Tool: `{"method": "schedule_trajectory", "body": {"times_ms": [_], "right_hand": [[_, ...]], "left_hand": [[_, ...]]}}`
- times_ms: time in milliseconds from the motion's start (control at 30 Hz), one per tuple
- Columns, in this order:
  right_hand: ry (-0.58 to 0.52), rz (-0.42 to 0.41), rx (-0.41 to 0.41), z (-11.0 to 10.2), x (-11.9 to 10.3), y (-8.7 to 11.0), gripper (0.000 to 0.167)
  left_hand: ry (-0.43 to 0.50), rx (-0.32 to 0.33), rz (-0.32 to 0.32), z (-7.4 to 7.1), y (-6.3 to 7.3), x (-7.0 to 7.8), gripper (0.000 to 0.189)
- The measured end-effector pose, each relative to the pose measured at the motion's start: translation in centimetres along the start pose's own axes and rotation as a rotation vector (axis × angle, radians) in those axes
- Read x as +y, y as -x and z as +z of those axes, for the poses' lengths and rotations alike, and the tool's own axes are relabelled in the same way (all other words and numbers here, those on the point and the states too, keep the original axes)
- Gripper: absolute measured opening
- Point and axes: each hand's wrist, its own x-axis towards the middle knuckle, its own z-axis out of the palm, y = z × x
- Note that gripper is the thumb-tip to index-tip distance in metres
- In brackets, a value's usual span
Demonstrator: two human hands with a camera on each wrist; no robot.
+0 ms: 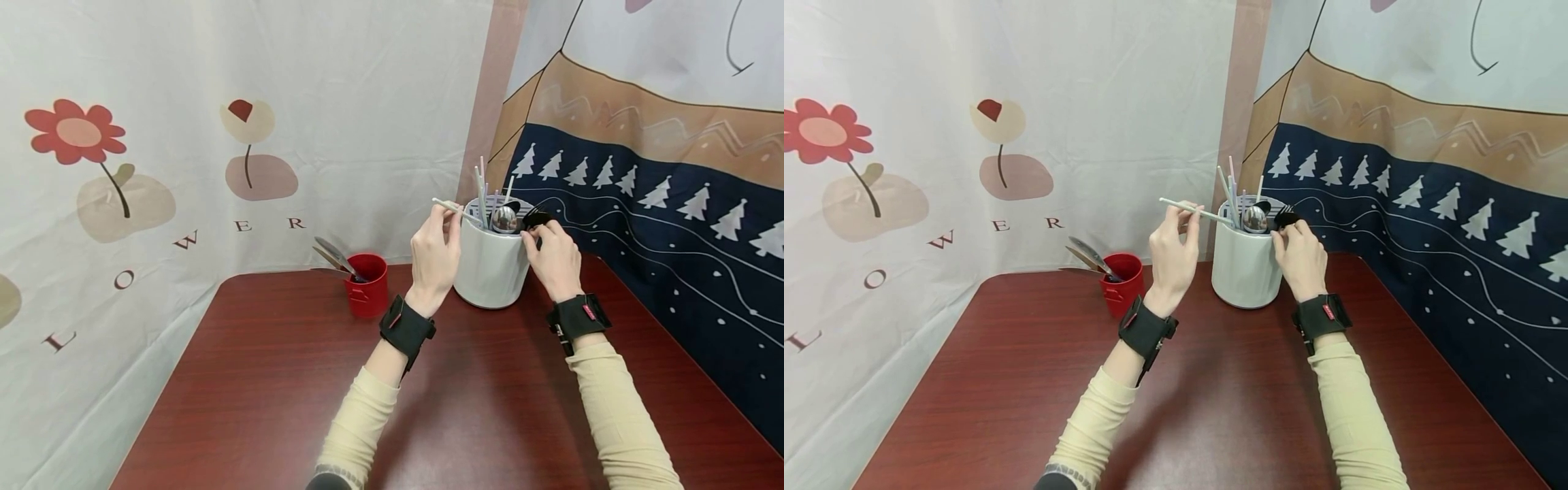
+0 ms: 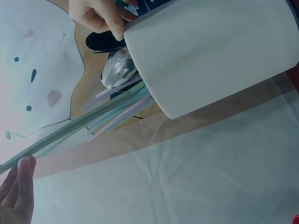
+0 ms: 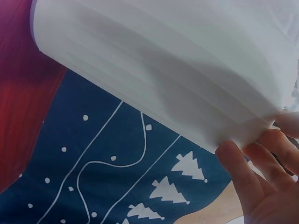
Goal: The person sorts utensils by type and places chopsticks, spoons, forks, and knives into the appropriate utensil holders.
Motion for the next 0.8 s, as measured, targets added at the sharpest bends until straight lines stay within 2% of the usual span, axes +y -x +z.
{"method": "schedule_trajectory", "body": {"times_ms": [100, 200, 400, 567, 800], "right_hand": [[0.000, 0.000, -0.001, 0.0, 0.0, 0.0, 0.031], [0.000, 0.002, -0.003, 0.1, 0.0, 0.0, 0.031], [-0.002, 0.006, -0.007, 0.0, -0.1, 0.0, 0.031], [-0.002, 0.003, -0.007, 0.0, -0.1, -0.1, 0.031], [-0.007, -0.002, 0.003, 0.0, 0.0, 0.0, 0.031]], "left_hand": [[-0.006, 0.000, 0.011, 0.3, -0.4, -0.1, 0.012], [-0.014, -0.037, 0.002, 0.7, -0.8, -0.3, 0.013], [-0.041, -0.131, -0.020, 1.7, -1.5, -0.7, 0.016], [-0.112, -0.227, -0.011, 2.9, -2.4, -1.2, 0.017], [-0.199, -0.361, -0.039, 4.9, -3.2, -1.9, 0.019]]}}
